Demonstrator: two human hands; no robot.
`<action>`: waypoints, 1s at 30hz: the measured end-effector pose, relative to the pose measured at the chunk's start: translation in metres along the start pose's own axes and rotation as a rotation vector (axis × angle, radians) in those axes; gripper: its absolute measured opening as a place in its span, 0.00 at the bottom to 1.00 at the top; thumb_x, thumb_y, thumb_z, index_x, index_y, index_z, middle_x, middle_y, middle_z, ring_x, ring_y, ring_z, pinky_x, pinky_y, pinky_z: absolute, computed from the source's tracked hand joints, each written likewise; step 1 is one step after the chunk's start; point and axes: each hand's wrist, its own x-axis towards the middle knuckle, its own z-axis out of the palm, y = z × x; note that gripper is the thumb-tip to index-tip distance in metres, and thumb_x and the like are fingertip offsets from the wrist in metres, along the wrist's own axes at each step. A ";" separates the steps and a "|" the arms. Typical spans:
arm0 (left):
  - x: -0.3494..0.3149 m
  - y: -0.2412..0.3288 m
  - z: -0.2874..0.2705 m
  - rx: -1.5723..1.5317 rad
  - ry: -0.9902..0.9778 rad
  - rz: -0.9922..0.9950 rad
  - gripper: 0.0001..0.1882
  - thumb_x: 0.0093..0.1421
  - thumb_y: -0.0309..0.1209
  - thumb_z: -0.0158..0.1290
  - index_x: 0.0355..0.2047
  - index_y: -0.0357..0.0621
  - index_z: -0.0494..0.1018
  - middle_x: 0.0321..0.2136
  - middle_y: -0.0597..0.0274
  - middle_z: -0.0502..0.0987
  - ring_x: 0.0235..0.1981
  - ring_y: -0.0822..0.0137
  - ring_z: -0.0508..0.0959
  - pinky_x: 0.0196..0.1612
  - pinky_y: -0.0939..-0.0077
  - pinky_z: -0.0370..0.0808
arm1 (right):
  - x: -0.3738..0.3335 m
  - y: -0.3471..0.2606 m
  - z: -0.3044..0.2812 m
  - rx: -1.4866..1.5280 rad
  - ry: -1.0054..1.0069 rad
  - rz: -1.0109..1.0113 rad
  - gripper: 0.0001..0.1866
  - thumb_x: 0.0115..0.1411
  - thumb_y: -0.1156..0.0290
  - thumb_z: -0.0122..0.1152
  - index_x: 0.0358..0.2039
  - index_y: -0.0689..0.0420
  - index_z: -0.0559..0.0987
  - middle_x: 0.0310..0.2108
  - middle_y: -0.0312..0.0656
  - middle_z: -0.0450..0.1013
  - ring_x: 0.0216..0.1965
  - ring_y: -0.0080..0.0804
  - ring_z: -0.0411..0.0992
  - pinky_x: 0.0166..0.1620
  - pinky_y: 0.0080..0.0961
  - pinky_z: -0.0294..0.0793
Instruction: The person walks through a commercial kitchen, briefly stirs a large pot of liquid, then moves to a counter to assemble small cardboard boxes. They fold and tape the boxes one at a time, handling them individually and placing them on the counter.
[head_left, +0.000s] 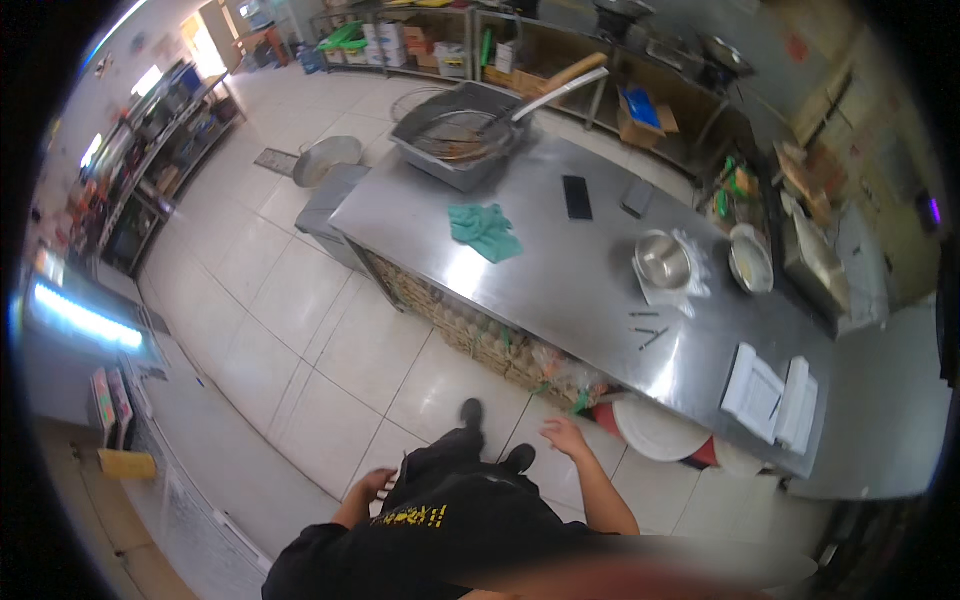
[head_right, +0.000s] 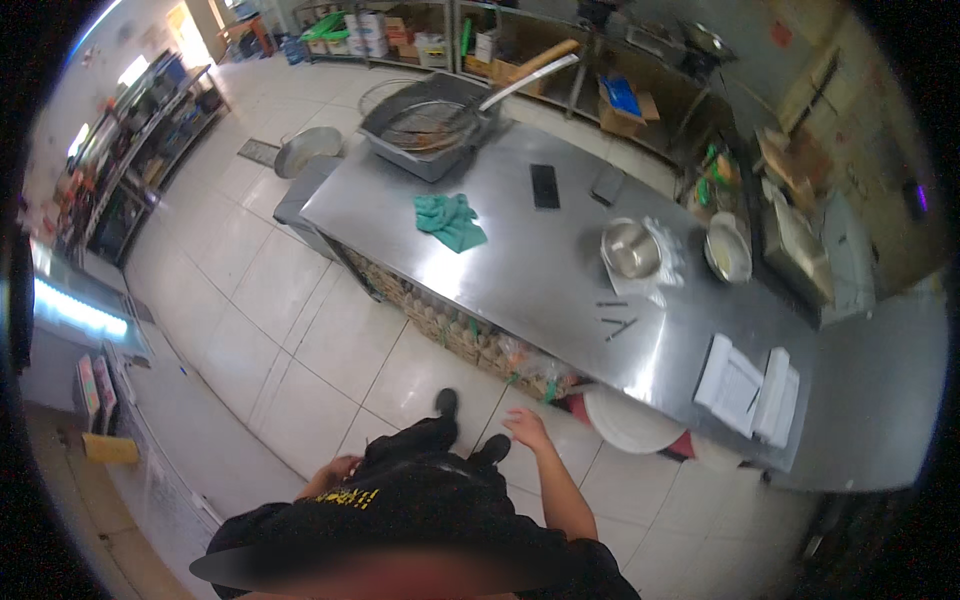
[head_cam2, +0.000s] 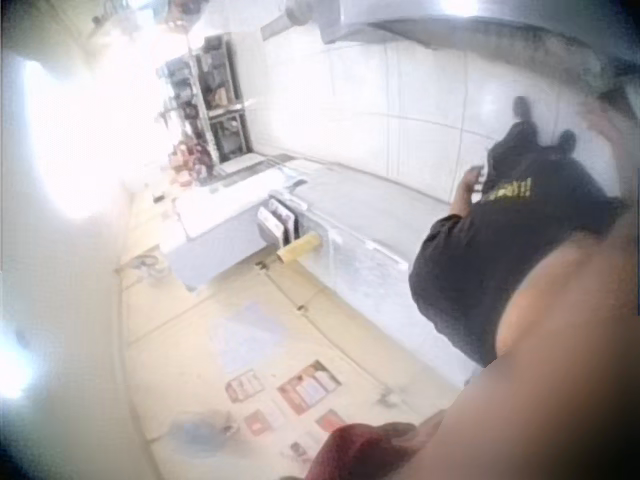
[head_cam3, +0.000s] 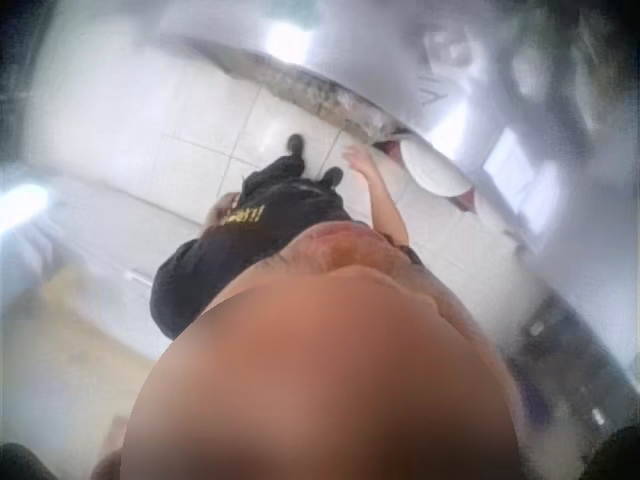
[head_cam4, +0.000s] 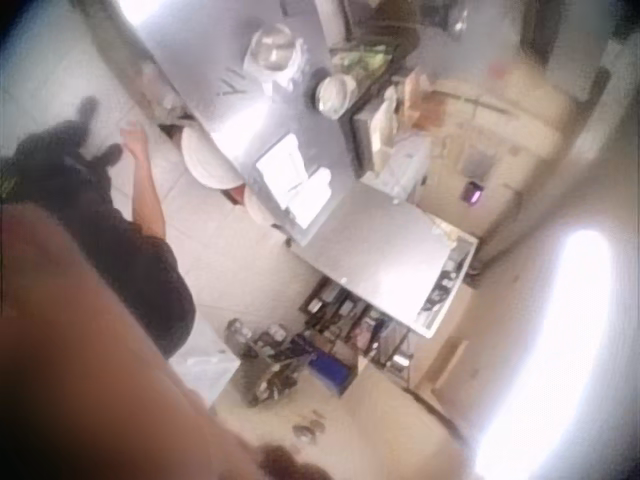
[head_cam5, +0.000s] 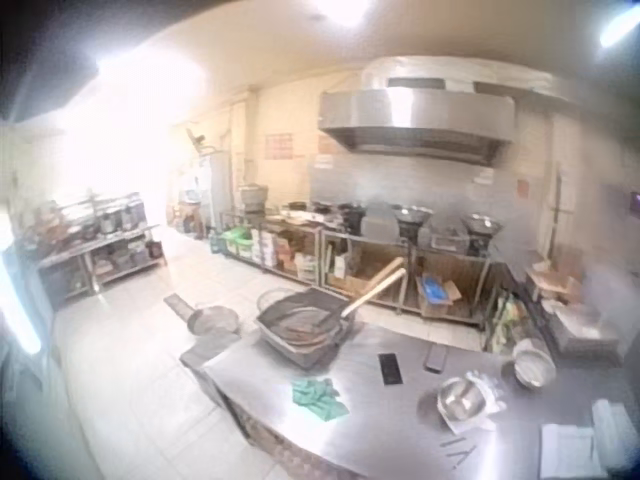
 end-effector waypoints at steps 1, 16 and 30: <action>0.004 -0.036 -0.001 -0.008 -0.052 -0.031 0.25 0.66 0.56 0.52 0.56 0.58 0.75 0.52 0.62 0.76 0.51 0.58 0.75 0.49 0.46 0.74 | 0.018 -0.045 0.016 0.011 -0.049 -0.106 0.22 0.60 0.63 0.70 0.53 0.56 0.78 0.35 0.39 0.80 0.20 0.25 0.75 0.22 0.24 0.73; -0.049 -0.032 -0.282 -1.230 -0.034 0.153 0.37 0.67 0.58 0.51 0.70 0.55 0.59 0.63 0.51 0.67 0.58 0.45 0.73 0.55 0.42 0.75 | 0.196 -0.171 0.271 -0.624 -0.246 0.509 0.31 0.67 0.45 0.55 0.54 0.60 0.78 0.45 0.51 0.79 0.39 0.48 0.81 0.40 0.49 0.82; 0.008 0.268 -0.731 -0.501 0.463 0.277 0.28 0.70 0.53 0.51 0.63 0.52 0.66 0.58 0.54 0.74 0.56 0.49 0.75 0.50 0.50 0.78 | 0.421 -0.607 0.559 -0.432 -0.630 0.378 0.37 0.62 0.31 0.55 0.57 0.50 0.79 0.53 0.46 0.76 0.52 0.37 0.75 0.51 0.38 0.76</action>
